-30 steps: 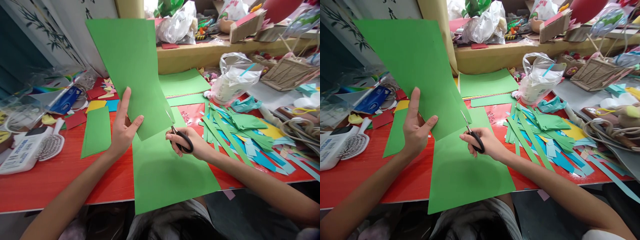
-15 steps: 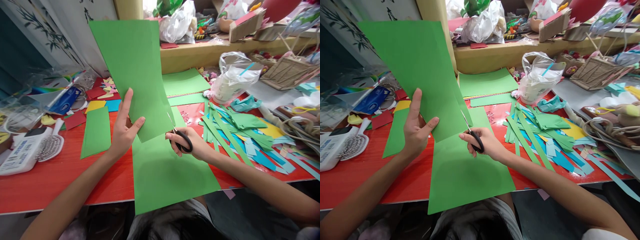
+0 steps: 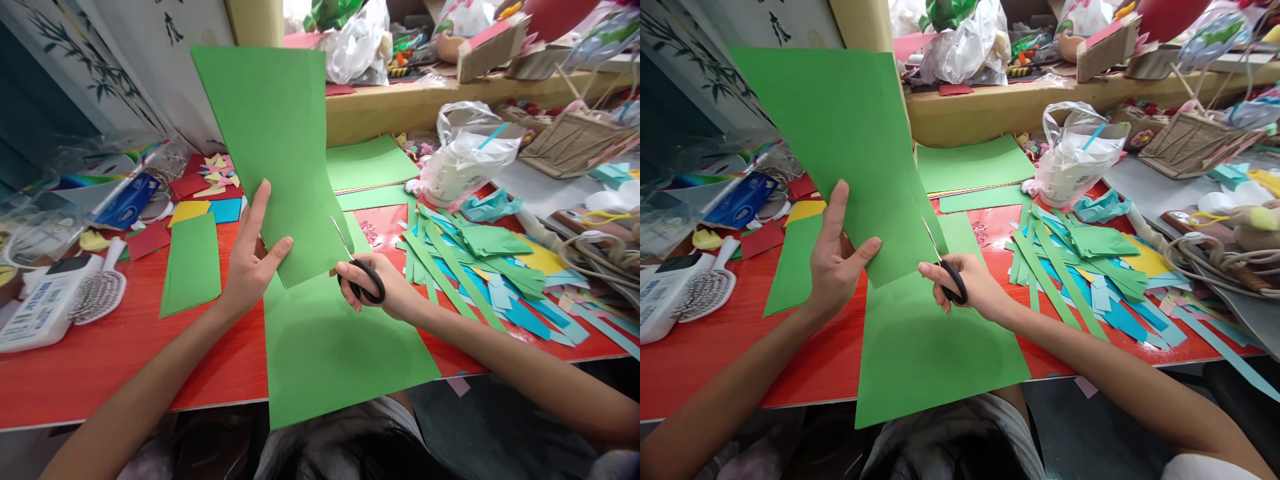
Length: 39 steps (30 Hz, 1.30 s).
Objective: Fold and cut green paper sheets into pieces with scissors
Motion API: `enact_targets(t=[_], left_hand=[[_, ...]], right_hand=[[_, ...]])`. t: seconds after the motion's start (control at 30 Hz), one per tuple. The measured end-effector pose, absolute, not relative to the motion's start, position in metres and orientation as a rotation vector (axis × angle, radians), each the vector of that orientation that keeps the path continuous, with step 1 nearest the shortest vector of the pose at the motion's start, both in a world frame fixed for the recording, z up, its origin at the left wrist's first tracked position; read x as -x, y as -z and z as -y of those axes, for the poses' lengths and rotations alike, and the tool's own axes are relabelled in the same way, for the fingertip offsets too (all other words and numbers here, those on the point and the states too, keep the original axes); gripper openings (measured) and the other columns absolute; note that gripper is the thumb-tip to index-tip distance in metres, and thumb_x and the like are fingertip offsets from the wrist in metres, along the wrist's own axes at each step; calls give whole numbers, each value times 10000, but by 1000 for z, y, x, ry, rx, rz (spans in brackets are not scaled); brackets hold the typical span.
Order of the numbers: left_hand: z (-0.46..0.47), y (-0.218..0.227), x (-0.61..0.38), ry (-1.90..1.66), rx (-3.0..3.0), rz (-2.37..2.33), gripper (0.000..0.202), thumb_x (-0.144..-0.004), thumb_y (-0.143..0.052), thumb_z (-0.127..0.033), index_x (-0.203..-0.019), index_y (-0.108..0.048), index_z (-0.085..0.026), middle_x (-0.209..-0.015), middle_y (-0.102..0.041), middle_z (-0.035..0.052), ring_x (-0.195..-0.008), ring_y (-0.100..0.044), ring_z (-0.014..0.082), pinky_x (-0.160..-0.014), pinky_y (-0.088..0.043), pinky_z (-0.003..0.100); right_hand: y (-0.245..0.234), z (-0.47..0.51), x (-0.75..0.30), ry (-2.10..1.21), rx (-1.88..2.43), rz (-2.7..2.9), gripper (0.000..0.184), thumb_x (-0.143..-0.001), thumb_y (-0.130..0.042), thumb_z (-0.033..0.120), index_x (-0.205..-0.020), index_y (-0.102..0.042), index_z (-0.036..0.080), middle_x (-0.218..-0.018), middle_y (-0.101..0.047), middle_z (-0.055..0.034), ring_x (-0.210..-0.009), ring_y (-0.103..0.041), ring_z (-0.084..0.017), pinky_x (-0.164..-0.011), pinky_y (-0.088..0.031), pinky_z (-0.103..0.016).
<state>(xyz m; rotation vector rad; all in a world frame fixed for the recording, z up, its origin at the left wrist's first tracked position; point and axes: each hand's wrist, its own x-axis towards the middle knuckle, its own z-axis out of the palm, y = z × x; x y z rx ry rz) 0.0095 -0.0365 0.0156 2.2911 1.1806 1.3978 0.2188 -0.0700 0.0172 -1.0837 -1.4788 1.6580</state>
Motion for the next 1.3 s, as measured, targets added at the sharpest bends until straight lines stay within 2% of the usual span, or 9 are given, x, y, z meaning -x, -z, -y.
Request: enact_targets(t=[0.07,0.2,0.3,0.5,0.7,0.83,0.93,1.17,1.3], left_hand=[[36,-15,-9,-1396,-2291,-1154,687,-838,-550,-336,-1410,-182,-436,-1498,-234,-101,-1406,-138,236,-1165,-90,511],[36,-14,-10,-1376,-2291,-1098,705,-832,-563,-306,-1408,-182,-448,-1494,-233,-123,-1406,-143,219,-1179,-86,467],[36,-13,-9,-1373,-2283,-1074,707,-833,-560,-299,-1409,-178,-449,-1495,-223,-133,-1406,-140,218,-1186,-70,449],[34,-12,-9,-1357,-2294,-1047,707,-840,-552,-319,-1414,-161,-448,-1505,-196,-133,-1407,-120,228,-1185,-48,448],[37,-11,-11,-1327,-2339,-1004,697,-847,-546,-350,-1417,-155,-438,-1516,-173,-123,-1406,-91,244,-1172,-7,464],[38,-11,-12,-1326,-2335,-1009,681,-856,-530,-366,-1419,-154,-431,-1518,-170,-116,-1405,-89,247,-1162,14,476],[37,-11,-12,-1336,-2335,-1006,672,-859,-525,-368,-1420,-159,-424,-1518,-174,-109,-1405,-98,247,-1161,-3,485],[41,-10,-14,-1312,-2323,-988,712,-838,-565,-341,-1419,-163,-425,-1516,-181,-109,-1406,-111,237,-1169,-92,463],[42,-11,-14,-1304,-2325,-986,705,-844,-555,-345,-1420,-156,-424,-1519,-172,-107,-1407,-100,237,-1168,-92,464]], right_hand=[[-19,70,-219,-1664,1080,1465,403,-781,-569,523,-625,-543,152,-427,-526,31,-310,-330,-36,-331,-196,-208],[-20,69,-220,-1638,1057,1521,485,-795,-532,550,-521,-499,151,-408,-513,14,-307,-329,-33,-343,-213,-214],[-20,69,-220,-1643,1063,1492,463,-780,-561,540,-531,-491,156,-419,-526,18,-308,-329,-32,-338,-212,-209],[-17,70,-220,-1645,1048,1488,446,-771,-586,526,-539,-480,161,-412,-512,29,-314,-332,-31,-330,-195,-197],[-14,69,-221,-1604,1005,1542,479,-830,-486,554,-567,-490,154,-459,-547,9,-318,-349,-34,-352,-241,-206],[-14,70,-220,-1603,1028,1515,473,-796,-535,561,-553,-473,161,-450,-545,18,-310,-337,-30,-341,-233,-204],[-14,70,-219,-1614,1032,1487,474,-780,-557,563,-542,-467,162,-436,-538,22,-306,-336,-29,-335,-231,-201],[-14,69,-221,-1605,1002,1512,470,-826,-477,576,-601,-465,163,-499,-587,-1,-326,-394,-41,-355,-271,-204],[-15,70,-221,-1583,1022,1526,455,-829,-492,556,-601,-463,163,-484,-574,8,-316,-362,-33,-347,-258,-200]])
